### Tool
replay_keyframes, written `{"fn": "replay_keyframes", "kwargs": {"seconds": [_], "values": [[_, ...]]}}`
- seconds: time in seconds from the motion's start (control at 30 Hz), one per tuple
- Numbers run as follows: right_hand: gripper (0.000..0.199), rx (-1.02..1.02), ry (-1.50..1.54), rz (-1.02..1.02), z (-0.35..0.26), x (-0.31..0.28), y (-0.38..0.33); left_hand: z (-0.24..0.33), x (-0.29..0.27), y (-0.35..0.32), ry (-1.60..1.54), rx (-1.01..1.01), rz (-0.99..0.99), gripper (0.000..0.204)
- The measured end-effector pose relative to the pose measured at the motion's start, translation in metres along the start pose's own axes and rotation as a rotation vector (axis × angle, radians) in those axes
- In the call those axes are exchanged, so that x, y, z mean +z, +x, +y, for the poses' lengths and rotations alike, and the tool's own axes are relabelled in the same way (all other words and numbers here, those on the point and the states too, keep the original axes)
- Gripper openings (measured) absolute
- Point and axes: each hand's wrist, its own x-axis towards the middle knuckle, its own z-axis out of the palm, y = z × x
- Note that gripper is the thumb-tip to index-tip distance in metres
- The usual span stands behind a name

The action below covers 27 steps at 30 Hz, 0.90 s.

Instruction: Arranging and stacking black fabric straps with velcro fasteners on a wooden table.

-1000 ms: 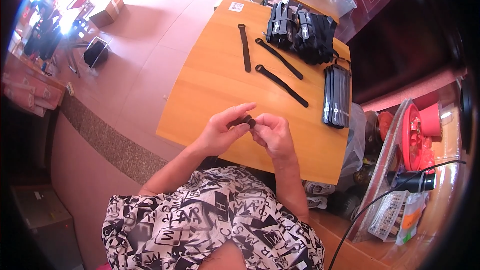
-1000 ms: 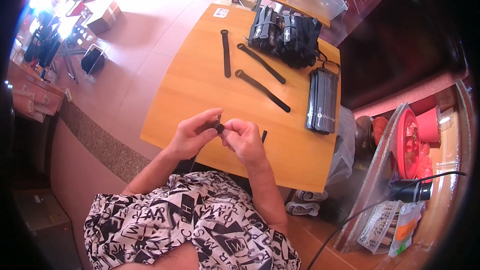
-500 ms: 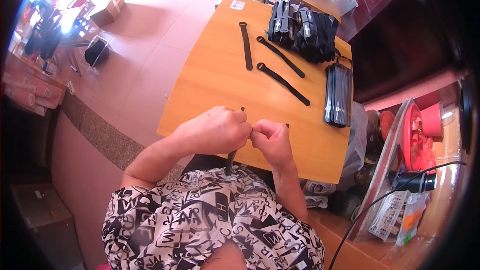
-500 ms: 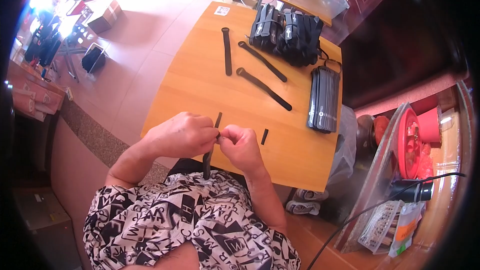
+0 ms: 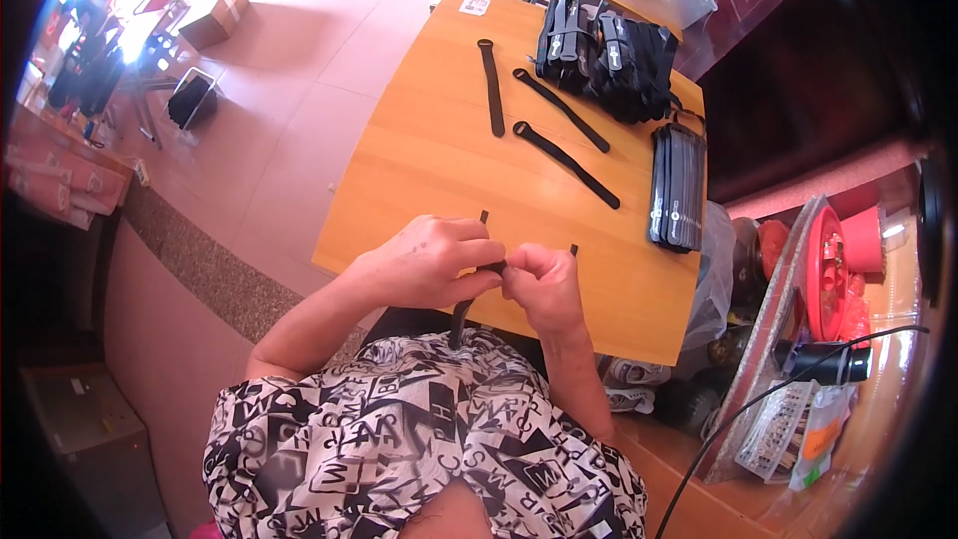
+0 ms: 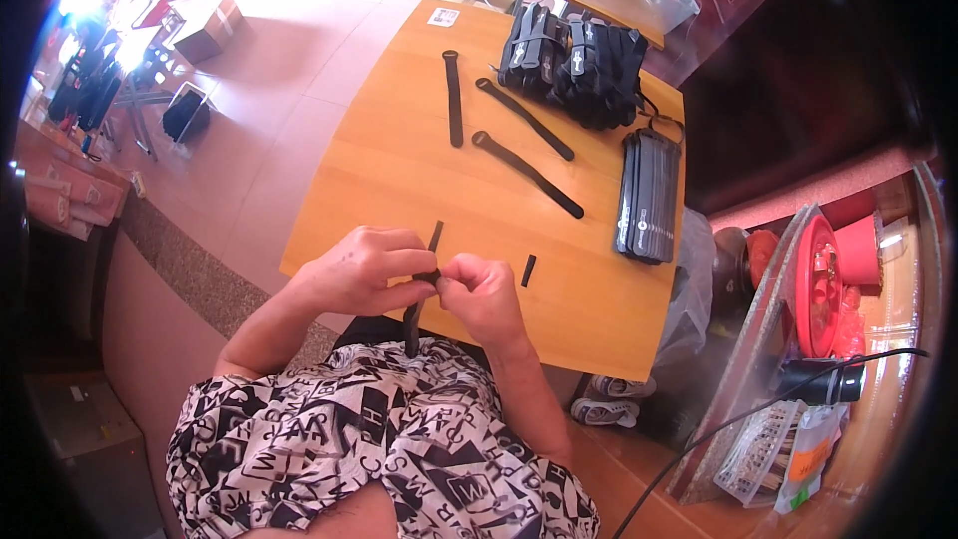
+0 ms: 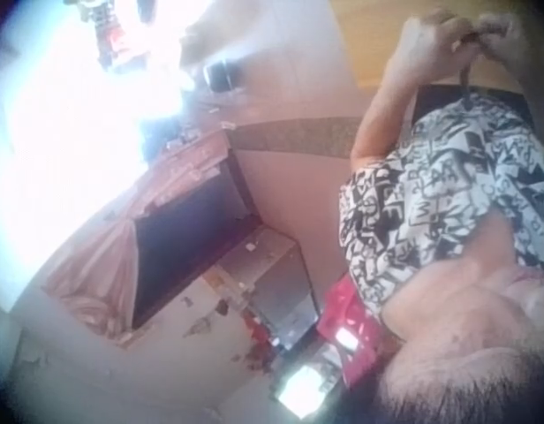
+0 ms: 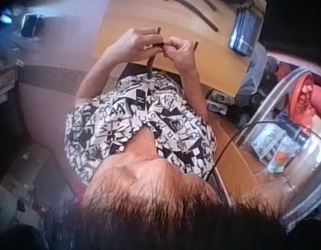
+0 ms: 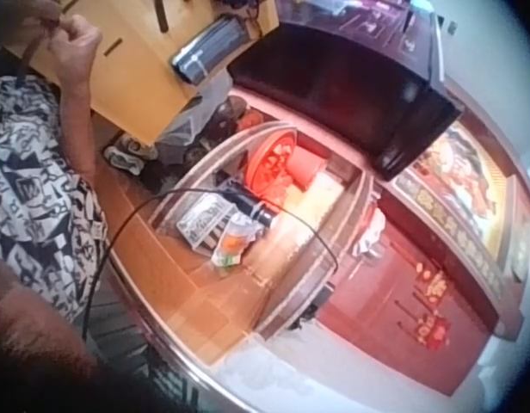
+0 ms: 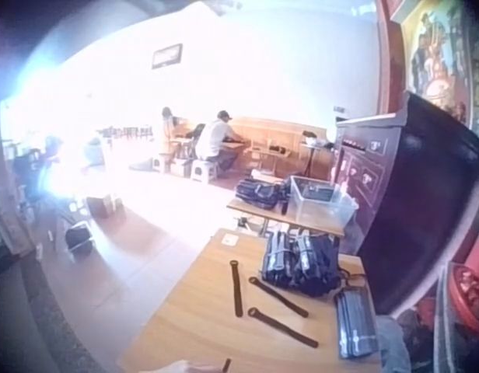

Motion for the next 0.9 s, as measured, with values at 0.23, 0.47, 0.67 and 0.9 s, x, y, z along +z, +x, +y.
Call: {"fn": "replay_keyframes", "kwargs": {"seconds": [0.23,0.47,0.67,0.9], "values": [[0.012,-0.089,-0.068,0.024,0.008,0.008,0.001,-0.003,0.006,-0.004,0.021,-0.019,0.036,0.009],[0.013,-0.031,-0.088,0.050,0.010,-0.001,-0.007,-0.006,0.011,-0.014,-0.126,-0.192,0.250,0.007],[0.020,-0.027,-0.286,-0.051,-0.007,0.004,0.005,-0.002,0.014,-0.010,0.105,-0.026,0.208,0.008],[0.022,0.137,-0.106,-0.205,-0.013,0.001,0.015,0.009,0.011,-0.010,0.153,-0.201,0.176,0.007]]}}
